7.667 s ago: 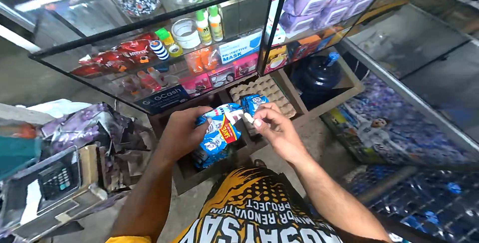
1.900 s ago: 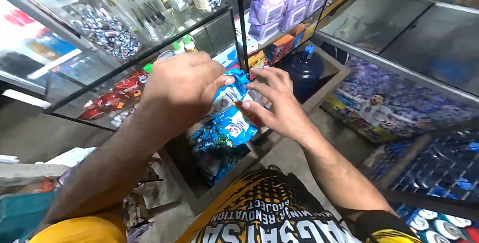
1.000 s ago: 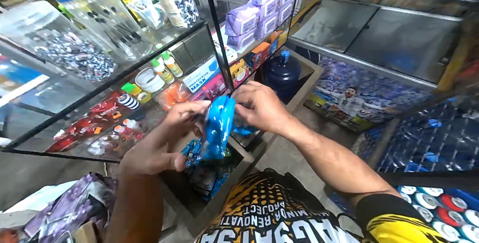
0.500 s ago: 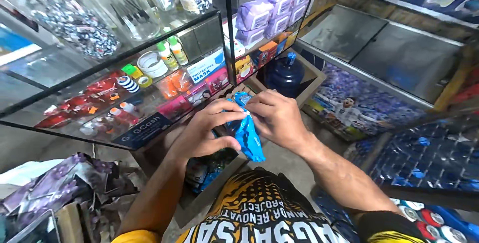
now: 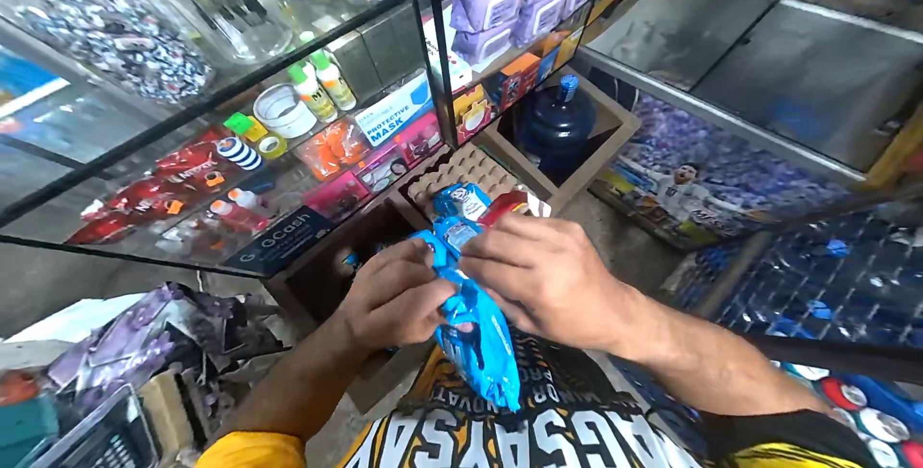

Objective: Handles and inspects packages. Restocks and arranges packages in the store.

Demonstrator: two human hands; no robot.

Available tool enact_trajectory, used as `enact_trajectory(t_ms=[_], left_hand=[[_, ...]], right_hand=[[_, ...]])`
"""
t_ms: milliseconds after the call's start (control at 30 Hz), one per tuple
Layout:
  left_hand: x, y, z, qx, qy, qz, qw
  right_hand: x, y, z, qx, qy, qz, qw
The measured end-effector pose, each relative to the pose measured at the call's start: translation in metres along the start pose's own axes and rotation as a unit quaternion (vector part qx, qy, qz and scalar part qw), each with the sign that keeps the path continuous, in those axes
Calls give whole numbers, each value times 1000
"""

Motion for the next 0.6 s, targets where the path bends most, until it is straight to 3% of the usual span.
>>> enact_trajectory(t_ms=[167,333,467,533,600], left_hand=[[-4,33,-29,-20,-85,-1,996],[-13,29,-68,0,-105,-46,993],[-13,13,-81,24,-52,-102,993],[-13,-8,-105,-6,0,-191,981],[-11,-26,-137,9,56,-199,978]], right_hand=[[-24,-20,-11,21,-24,1,999],[-62,-11,-27,33,-24,41,998],[-89,6,-22,48,-1,99,994],[-116,26,-26,29,13,168,985],[-148,46,-35,5,20,241,970]])
Point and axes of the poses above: each hand's wrist, its own x-axis towards the middle knuckle, its own z-axis out of the palm, y = z × x, the point moved 9 cm from there along x, towards the middle knuckle, and after that the axes turned 7 degrees about -z, right-handed, at the moved point
